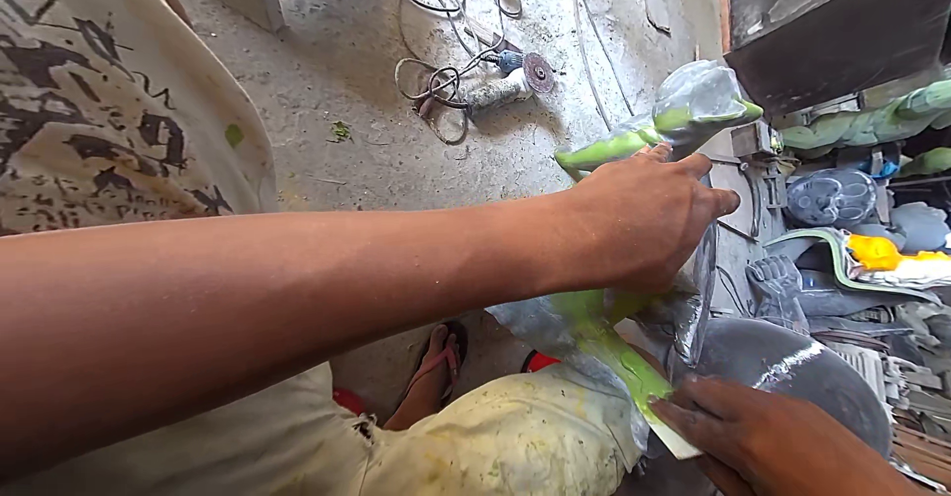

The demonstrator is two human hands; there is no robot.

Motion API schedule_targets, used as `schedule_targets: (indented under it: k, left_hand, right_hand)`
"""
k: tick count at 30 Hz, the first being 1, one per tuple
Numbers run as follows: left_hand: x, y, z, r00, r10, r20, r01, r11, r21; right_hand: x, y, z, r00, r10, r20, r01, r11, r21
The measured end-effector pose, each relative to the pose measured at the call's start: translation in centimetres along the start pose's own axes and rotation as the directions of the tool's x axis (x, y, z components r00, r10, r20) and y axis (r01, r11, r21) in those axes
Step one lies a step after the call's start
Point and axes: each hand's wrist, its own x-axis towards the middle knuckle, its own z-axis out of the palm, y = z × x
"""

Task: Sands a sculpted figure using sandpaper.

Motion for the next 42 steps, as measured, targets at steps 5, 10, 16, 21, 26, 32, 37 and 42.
schedule_targets:
  k: [5, 10, 16, 21, 26, 32, 37, 42]
  left_hand:
    - [0.0, 0.1, 0.0, 1.0, 0.01, -0.002, -0.01, 1.0, -0.008]
    - [0.2, 0.4, -0.1, 0.999, -0.01, 0.032, 0.011, 1.0, -0.012]
    - [0.0, 0.6, 0.1, 1.0, -0.004, 0.026, 0.005, 1.0, -0.028]
    - [0.3, 0.8, 0.2, 0.999, -0.005, 0.042, 0.007, 0.999, -0.041]
    - [0.1, 0.7, 0.1, 0.999, -0.004, 0.037, 0.005, 0.999, -0.04]
    - [-0.1, 0.3, -0.2, 1.0, -0.007, 0.026, 0.008, 0.999, -0.044]
    - [0.1, 0.2, -0.3, 1.0, -0.009, 0.029, 0.01, 1.0, -0.029]
    - [0.1, 0.0, -0.2, 1.0, 0.0, 0.013, 0.001, 0.999, -0.034]
  right_hand:
    - [-0.1, 1.0, -1.9, 0.998, -0.062, -0.012, 0.062, 0.998, -0.004]
    - [4.8, -1.2, 0.2, 0.996, -0.09, -0.021, 0.083, 0.972, -0.22]
    - [6.9, -4.1, 1.7, 0.992, 0.029, 0.124, 0.02, 0.927, -0.374]
    - [6.2, -4.7, 0.1, 0.966, 0.091, 0.24, -0.017, 0.955, -0.295]
    - [4.9, -0.4, -3.5, 0.921, 0.017, 0.389, -0.069, 0.99, 0.122]
    - [2.7, 5.3, -1.2, 0.988, -0.094, -0.123, 0.134, 0.916, 0.378]
    - [2.7, 3.7, 1.7, 0.988, -0.066, -0.143, 0.093, 0.978, 0.188]
    - [0.2, 1.1, 0.2, 0.999, 0.032, 0.007, -0.033, 0.997, 0.072]
